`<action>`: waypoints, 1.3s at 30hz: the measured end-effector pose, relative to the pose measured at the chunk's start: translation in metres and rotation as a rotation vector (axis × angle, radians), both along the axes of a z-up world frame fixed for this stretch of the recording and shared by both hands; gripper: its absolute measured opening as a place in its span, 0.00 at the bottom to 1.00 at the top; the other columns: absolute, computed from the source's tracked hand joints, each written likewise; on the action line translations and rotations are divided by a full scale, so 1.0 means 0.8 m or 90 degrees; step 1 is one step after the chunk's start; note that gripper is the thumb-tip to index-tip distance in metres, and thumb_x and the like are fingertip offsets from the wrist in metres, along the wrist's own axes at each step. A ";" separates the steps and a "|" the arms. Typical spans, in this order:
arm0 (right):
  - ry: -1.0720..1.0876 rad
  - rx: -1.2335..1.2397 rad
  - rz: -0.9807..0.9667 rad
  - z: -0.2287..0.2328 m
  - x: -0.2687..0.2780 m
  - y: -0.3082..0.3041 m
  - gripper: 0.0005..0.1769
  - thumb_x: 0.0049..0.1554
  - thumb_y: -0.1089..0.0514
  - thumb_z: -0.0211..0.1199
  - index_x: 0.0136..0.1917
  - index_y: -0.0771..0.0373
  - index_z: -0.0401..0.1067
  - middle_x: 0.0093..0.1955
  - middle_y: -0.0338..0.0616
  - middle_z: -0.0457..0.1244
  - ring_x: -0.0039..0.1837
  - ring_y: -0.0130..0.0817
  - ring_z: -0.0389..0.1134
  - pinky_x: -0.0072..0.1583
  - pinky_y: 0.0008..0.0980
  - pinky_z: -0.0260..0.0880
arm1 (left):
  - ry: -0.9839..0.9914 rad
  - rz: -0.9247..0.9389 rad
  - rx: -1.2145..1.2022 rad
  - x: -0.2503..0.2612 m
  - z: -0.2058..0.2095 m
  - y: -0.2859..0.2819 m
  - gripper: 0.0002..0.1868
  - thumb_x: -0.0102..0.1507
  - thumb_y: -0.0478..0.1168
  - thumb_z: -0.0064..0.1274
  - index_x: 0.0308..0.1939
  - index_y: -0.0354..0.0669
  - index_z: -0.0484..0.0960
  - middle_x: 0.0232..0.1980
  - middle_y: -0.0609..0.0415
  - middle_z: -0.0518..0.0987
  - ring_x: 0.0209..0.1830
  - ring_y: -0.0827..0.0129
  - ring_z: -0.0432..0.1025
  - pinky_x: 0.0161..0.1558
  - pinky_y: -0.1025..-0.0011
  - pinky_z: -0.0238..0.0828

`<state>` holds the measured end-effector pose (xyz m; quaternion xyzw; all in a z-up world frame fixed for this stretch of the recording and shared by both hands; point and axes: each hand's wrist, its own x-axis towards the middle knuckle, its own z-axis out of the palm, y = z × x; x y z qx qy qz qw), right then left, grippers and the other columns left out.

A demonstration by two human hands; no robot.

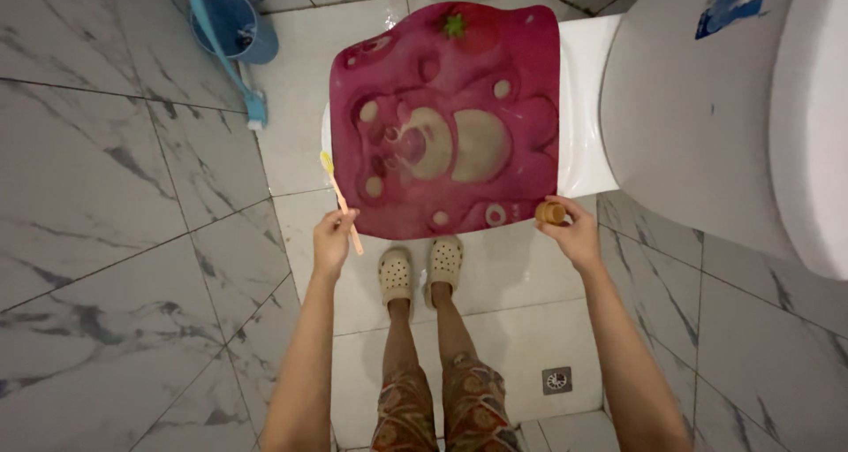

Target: The person brushes two mats with a toothbrush, rinses them with a showerhead, and pours liquid from a bottle onto one of the mats.

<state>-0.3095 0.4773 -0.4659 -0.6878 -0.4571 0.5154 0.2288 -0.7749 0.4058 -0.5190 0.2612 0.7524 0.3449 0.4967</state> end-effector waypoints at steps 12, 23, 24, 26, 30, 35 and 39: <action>0.005 -0.049 -0.021 -0.032 0.049 -0.070 0.29 0.46 0.63 0.76 0.61 0.67 0.74 0.59 0.45 0.67 0.60 0.34 0.68 0.62 0.35 0.72 | -0.011 -0.034 -0.052 0.035 -0.025 -0.104 0.14 0.67 0.43 0.56 0.44 0.35 0.88 0.46 0.52 0.81 0.44 0.70 0.74 0.48 0.73 0.69; -0.101 -0.045 -0.037 -0.080 0.035 -0.060 0.30 0.44 0.61 0.78 0.59 0.69 0.75 0.56 0.47 0.69 0.58 0.35 0.71 0.60 0.33 0.71 | 0.006 0.097 -0.084 0.071 -0.093 -0.106 0.15 0.66 0.46 0.57 0.43 0.36 0.87 0.54 0.54 0.73 0.47 0.69 0.73 0.47 0.72 0.72; -0.101 -0.044 -0.033 -0.081 0.034 -0.056 0.30 0.44 0.61 0.78 0.59 0.69 0.75 0.56 0.47 0.69 0.58 0.35 0.71 0.60 0.33 0.71 | 0.006 0.101 -0.083 0.072 -0.095 -0.104 0.15 0.66 0.46 0.57 0.43 0.36 0.87 0.54 0.54 0.73 0.47 0.69 0.73 0.47 0.72 0.72; -0.097 -0.067 -0.037 -0.083 0.035 -0.052 0.30 0.43 0.61 0.77 0.59 0.68 0.75 0.56 0.46 0.69 0.58 0.34 0.70 0.61 0.31 0.71 | -0.099 0.142 -0.062 0.074 -0.097 -0.103 0.16 0.68 0.46 0.56 0.45 0.34 0.85 0.47 0.51 0.77 0.43 0.70 0.71 0.44 0.73 0.70; -0.107 -0.072 0.000 -0.087 0.041 -0.049 0.29 0.44 0.61 0.77 0.59 0.69 0.76 0.56 0.48 0.70 0.58 0.36 0.71 0.61 0.32 0.73 | -0.067 0.089 0.043 0.072 -0.100 -0.099 0.15 0.71 0.44 0.54 0.43 0.30 0.83 0.49 0.56 0.75 0.43 0.74 0.69 0.45 0.75 0.68; -0.052 0.113 0.025 -0.032 0.009 -0.029 0.31 0.44 0.67 0.75 0.61 0.68 0.71 0.64 0.49 0.65 0.64 0.38 0.69 0.61 0.36 0.74 | -0.072 0.195 0.116 0.080 -0.084 -0.076 0.13 0.68 0.43 0.54 0.44 0.34 0.84 0.59 0.66 0.76 0.45 0.81 0.71 0.44 0.79 0.70; -0.028 0.155 0.055 0.074 -0.057 0.020 0.31 0.49 0.67 0.74 0.65 0.67 0.70 0.64 0.50 0.67 0.64 0.37 0.70 0.64 0.35 0.73 | -0.145 0.271 0.044 0.088 -0.036 -0.069 0.13 0.69 0.44 0.54 0.47 0.35 0.83 0.41 0.59 0.76 0.35 0.80 0.69 0.35 0.77 0.67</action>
